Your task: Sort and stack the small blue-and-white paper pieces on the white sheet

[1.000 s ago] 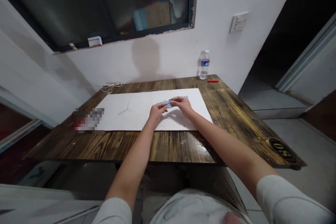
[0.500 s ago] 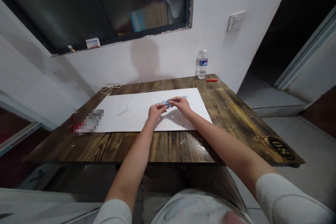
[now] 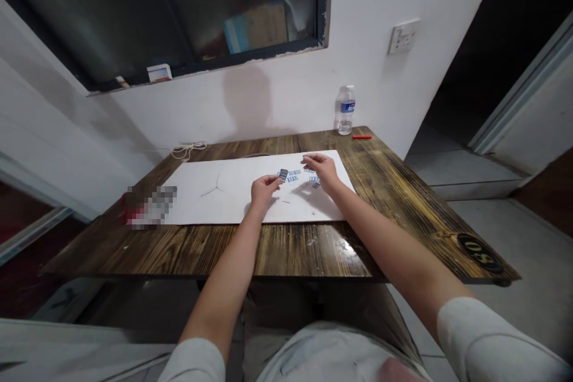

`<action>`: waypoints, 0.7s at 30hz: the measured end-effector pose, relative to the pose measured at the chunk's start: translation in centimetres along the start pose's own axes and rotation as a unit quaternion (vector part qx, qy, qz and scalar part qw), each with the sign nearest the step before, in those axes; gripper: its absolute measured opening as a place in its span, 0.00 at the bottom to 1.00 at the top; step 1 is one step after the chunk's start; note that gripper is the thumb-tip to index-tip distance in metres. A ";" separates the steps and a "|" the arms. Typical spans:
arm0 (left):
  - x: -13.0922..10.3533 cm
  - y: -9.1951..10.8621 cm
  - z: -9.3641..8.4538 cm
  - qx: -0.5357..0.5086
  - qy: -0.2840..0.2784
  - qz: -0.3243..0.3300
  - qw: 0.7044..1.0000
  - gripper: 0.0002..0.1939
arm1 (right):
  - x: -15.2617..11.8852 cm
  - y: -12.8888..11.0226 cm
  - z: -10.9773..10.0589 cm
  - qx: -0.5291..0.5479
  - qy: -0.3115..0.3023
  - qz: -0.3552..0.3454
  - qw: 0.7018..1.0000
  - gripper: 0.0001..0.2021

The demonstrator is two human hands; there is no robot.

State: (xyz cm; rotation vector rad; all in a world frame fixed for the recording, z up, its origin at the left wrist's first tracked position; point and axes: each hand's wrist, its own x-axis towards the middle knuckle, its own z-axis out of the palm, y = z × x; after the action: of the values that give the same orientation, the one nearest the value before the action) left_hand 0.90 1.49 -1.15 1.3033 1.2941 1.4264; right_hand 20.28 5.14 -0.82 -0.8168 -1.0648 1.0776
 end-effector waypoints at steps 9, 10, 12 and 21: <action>0.6 -0.7 -0.4 -0.008 0.040 -0.010 0.999 0.15 | 3.0 0.2 -6.0 -0.194 0.084 0.019 0.977 0.16; 0.6 -0.7 -0.5 -0.008 0.041 -0.010 0.999 0.15 | 2.9 0.3 -6.2 -0.234 0.062 0.025 0.970 0.15; 0.6 -0.7 -0.5 -0.006 0.043 -0.011 0.999 0.15 | 2.7 0.5 -6.4 -0.332 0.005 0.036 0.943 0.11; 0.5 -0.6 -0.6 0.000 0.051 -0.021 0.998 0.16 | 1.2 0.7 -4.6 -0.647 -0.149 0.008 0.748 0.09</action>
State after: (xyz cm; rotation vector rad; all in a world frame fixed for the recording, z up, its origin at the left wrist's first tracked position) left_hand 0.17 2.00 -1.63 1.2098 1.3805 1.4812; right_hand 24.63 6.40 -2.53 -1.7620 -2.1246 0.3106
